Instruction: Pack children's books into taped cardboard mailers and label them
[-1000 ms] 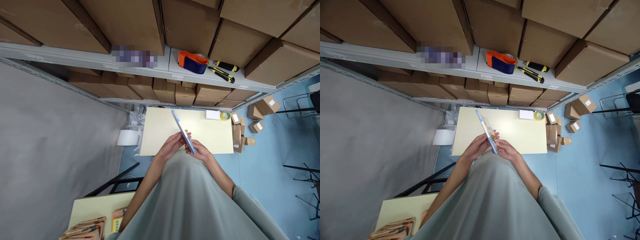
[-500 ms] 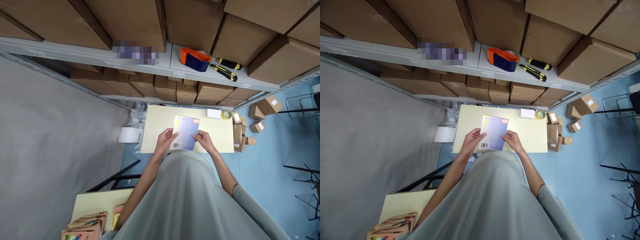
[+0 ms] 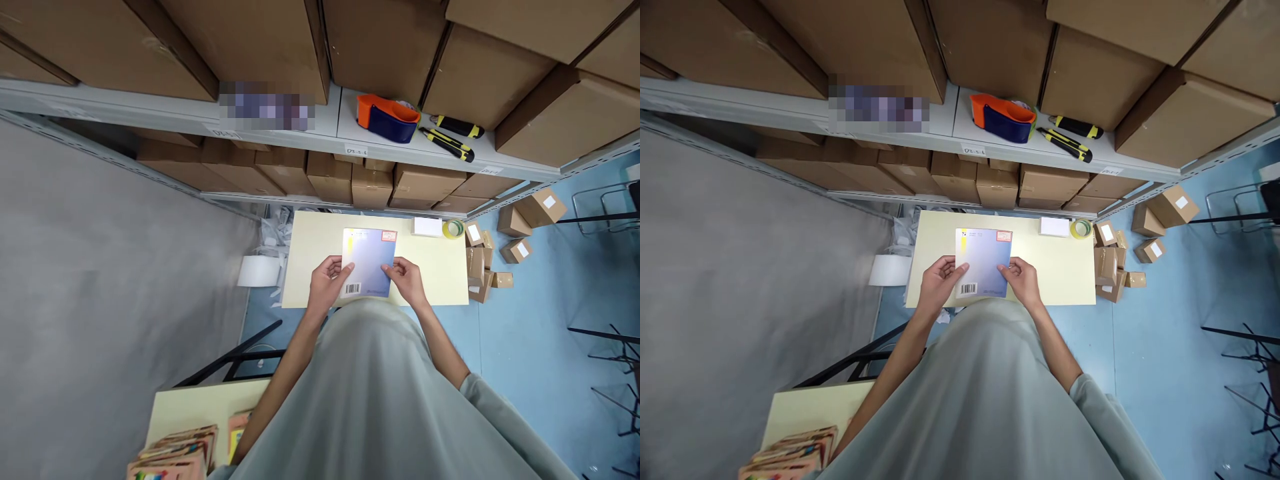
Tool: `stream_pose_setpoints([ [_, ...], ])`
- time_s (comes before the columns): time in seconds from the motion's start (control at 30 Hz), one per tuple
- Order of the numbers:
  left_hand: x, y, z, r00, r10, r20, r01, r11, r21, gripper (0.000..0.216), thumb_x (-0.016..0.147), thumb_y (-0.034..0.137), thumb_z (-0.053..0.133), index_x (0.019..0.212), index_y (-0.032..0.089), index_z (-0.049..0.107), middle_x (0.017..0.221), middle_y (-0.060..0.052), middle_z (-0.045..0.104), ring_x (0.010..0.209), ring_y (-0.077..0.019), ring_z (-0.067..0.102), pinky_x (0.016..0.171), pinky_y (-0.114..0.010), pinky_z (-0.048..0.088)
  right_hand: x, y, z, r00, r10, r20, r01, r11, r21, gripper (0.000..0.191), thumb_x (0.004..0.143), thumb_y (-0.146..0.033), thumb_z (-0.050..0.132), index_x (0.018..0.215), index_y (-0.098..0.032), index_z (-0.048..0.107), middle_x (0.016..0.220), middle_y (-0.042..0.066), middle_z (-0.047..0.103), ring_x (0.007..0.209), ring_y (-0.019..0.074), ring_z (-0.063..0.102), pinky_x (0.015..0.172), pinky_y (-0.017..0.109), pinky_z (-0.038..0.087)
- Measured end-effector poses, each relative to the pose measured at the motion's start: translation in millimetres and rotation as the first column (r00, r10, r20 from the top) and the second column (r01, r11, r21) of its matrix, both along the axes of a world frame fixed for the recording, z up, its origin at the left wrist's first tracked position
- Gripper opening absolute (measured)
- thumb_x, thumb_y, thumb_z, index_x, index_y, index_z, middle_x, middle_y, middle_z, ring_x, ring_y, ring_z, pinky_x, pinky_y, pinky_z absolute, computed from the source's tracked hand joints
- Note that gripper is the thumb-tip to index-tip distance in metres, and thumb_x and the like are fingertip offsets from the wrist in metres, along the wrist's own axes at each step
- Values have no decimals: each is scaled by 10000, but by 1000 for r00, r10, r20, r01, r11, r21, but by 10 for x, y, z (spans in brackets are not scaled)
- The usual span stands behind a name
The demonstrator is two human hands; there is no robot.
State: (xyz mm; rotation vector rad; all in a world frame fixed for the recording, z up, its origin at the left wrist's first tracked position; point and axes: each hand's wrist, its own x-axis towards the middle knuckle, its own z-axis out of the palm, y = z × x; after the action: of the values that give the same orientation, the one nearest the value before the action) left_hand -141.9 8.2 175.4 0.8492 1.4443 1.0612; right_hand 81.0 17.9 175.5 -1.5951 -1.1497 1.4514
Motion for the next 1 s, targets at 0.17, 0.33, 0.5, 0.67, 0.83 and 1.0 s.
stream_pose_setpoints([
  [0.17,-13,17,42,999,-24,27,24,1000,0,478,790,621,839,990,200,736,945,-67,785,872,-209,724,831,-339,595,43,49,-50,998,-39,-47,40,999,6,489,821,-588,805,1095,-187,747,908,53,747,747,189,650,752,334,561],
  [0.33,23,35,17,1000,-9,-25,10,1000,10,451,763,597,859,957,205,747,879,-55,790,821,-213,735,775,-336,604,31,59,-123,984,-172,55,166,981,104,546,828,-523,835,1281,-242,715,1373,140,685,1184,284,671,952,419,608],
  [0.5,128,18,47,989,67,-129,-65,998,18,342,778,501,853,938,208,783,887,-50,801,840,-230,759,816,-368,627,-198,-93,-161,982,21,-188,-27,999,-30,644,831,-585,852,1369,-277,679,1478,123,649,1331,311,638,1022,456,617],
  [0.67,279,-69,133,967,24,-253,13,989,145,222,826,401,814,967,229,810,971,-41,784,955,-234,751,948,-385,613,-480,-223,-17,932,59,-358,-65,998,-5,736,865,-609,819,1491,-286,608,1575,101,591,1371,298,630,1111,438,580],
  [0.83,425,-153,140,923,-40,-382,116,977,179,233,885,301,745,1109,253,786,1068,-51,767,1029,-240,742,972,-381,595,-480,-186,20,938,19,-347,-21,1000,-2,540,916,-599,727,1329,-251,720,1330,66,752,1203,283,697,1101,431,567],
  [1.0,504,-230,86,900,-189,-392,262,955,141,415,868,321,782,1274,260,723,1218,-74,747,1175,-275,711,1071,-408,563,-256,-145,-154,963,-43,-265,27,998,-65,407,890,-552,684,1086,-211,792,1074,48,808,1092,292,712,1007,418,588],
])
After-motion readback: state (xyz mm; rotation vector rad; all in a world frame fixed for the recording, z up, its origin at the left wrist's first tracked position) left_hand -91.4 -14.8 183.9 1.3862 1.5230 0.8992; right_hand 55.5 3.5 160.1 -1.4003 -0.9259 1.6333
